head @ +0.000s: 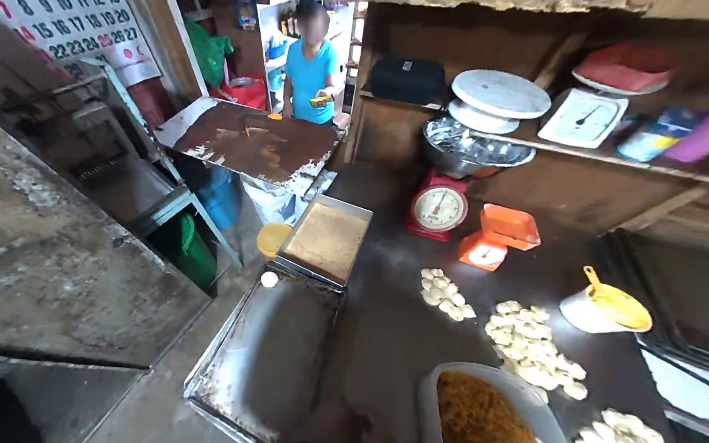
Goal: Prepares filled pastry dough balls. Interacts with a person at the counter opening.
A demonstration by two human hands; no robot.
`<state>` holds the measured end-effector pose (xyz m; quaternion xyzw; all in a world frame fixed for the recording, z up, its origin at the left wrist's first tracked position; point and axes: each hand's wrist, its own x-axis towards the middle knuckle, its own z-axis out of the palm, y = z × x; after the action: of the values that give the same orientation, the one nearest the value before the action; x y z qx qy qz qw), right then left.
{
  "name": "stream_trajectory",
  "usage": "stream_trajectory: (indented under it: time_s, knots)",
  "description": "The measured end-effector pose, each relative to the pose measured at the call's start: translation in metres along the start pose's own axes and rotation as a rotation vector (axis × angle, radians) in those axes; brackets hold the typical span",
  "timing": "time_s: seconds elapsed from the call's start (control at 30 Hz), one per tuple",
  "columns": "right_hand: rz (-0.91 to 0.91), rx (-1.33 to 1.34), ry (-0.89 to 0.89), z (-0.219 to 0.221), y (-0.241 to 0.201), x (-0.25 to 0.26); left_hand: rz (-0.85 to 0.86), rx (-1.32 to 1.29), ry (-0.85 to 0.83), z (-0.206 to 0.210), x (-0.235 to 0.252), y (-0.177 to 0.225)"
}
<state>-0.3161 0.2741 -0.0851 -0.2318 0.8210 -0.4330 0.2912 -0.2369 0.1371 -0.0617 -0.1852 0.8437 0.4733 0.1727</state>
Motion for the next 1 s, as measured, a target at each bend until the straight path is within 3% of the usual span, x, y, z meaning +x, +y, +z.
stream_trajectory:
  time_s: [0.17, 0.27, 0.33, 0.4, 0.5, 0.6, 0.7, 0.77, 0.83, 0.9, 1.0]
  knots:
    - [-0.020, 0.003, -0.115, -0.019, -0.002, -0.011, -0.105, -0.106, 0.059, -0.005, -0.025, 0.000]
    - [-0.091, -0.031, -0.044, -0.002, 0.013, -0.013, -0.147, -0.126, -0.087, -0.045, -0.031, 0.048]
    - [-0.131, -0.075, -0.031, 0.004, 0.037, -0.007, -0.095, -0.102, -0.054, -0.041, -0.032, 0.049]
    - [-0.031, -0.127, -0.113, -0.002, 0.013, -0.005, -0.025, -0.075, 0.045, -0.010, -0.024, 0.016]
    - [0.060, -0.340, -0.238, -0.014, -0.029, 0.007, -0.054, -0.056, 0.029, 0.008, -0.005, -0.006]
    - [0.042, -0.579, -0.243, -0.012, -0.062, 0.008, -0.041, -0.066, 0.006, 0.002, -0.001, -0.016]
    - [-0.039, -0.549, -0.244, -0.010, -0.076, 0.000, -0.065, -0.208, 0.014, -0.022, -0.018, -0.021]
    - [0.049, -0.465, -0.335, -0.010, -0.075, 0.000, -0.087, -0.277, 0.115, -0.040, -0.042, -0.026]
    - [0.033, -0.360, -0.303, -0.003, -0.038, 0.006, -0.135, -0.271, 0.247, -0.059, -0.072, -0.030]
    - [0.055, -0.342, -0.386, -0.005, -0.025, 0.016, -0.202, -0.172, 0.348, -0.082, -0.096, -0.038]
    - [0.141, -0.395, -0.573, -0.013, -0.045, 0.030, -0.181, 0.137, 0.537, -0.082, -0.100, -0.096]
